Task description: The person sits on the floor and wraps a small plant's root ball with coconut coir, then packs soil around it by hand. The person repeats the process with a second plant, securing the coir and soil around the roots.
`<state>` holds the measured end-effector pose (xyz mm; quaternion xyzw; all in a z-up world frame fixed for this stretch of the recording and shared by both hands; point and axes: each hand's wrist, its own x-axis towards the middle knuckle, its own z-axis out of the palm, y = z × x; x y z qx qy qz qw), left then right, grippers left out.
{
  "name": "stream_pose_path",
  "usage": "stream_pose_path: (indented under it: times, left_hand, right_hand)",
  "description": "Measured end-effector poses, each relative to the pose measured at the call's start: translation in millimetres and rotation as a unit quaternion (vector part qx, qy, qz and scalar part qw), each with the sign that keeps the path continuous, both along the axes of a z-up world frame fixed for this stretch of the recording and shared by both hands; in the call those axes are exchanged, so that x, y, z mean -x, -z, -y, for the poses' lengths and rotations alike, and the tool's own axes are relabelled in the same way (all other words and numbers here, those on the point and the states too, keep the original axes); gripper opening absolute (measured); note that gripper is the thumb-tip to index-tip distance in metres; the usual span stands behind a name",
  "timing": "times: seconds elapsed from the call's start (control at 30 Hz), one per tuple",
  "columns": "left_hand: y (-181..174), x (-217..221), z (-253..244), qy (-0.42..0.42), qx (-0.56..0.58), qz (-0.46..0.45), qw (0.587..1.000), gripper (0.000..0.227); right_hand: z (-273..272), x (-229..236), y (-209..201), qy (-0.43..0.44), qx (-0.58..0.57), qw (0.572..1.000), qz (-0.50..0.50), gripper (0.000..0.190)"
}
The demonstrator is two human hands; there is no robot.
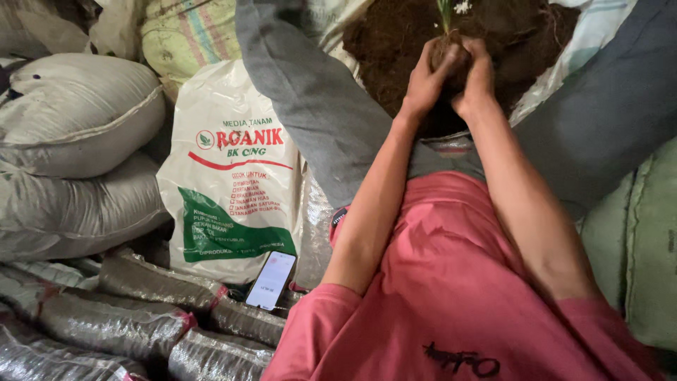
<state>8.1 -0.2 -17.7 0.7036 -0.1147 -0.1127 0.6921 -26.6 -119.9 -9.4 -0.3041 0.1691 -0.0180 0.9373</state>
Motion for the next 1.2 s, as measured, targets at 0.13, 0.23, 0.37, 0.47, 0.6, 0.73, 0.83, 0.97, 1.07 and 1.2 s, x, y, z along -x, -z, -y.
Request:
stream_pose_path:
  times: [0.13, 0.23, 0.37, 0.47, 0.6, 0.73, 0.83, 0.97, 1.07, 1.2]
  left_hand:
    - [8, -6, 6, -0.019, 0.084, -0.016, 0.996, 0.046]
    - [10, -1, 9, -0.024, 0.066, 0.006, 0.998, 0.041]
    - [-4, 3, 4, -0.017, 0.072, 0.023, 0.997, 0.037]
    - [-15, 5, 6, 0.006, 0.098, 0.014, 0.995, 0.037]
    - [-20, 5, 5, 0.000, 0.075, 0.008, 0.997, 0.038]
    - [-14, 2, 7, -0.010, 0.101, -0.016, 0.995, 0.040]
    - [-6, -4, 11, 0.006, 0.153, -0.017, 0.988, 0.045]
    - [1, -5, 13, 0.024, 0.159, -0.026, 0.987, 0.042]
    - [5, -2, 10, 0.012, 0.159, -0.035, 0.987, 0.041]
    - [0, -4, 11, -0.025, 0.116, -0.041, 0.992, 0.037]
  right_hand:
    - [-6, 7, -20, 0.047, 0.146, 0.978, -0.140, 0.039]
    - [-9, 8, -13, 0.089, 0.230, 0.967, -0.062, 0.034]
    - [-7, 5, 5, 0.114, 0.216, 0.969, 0.038, 0.031]
    - [2, 8, 10, 0.102, 0.152, 0.982, 0.037, 0.025]
    - [1, 10, 4, 0.098, 0.142, 0.985, 0.013, 0.022]
    - [-8, 10, -10, 0.129, 0.261, 0.955, 0.050, 0.028]
    - [-9, 11, -20, 0.124, 0.246, 0.960, 0.055, 0.028]
    - [-8, 14, -26, 0.110, 0.370, 0.917, 0.102, 0.029]
    - [-12, 15, -19, 0.100, 0.403, 0.903, 0.110, 0.028]
    - [-13, 6, -9, 0.132, 0.435, 0.887, 0.084, 0.025]
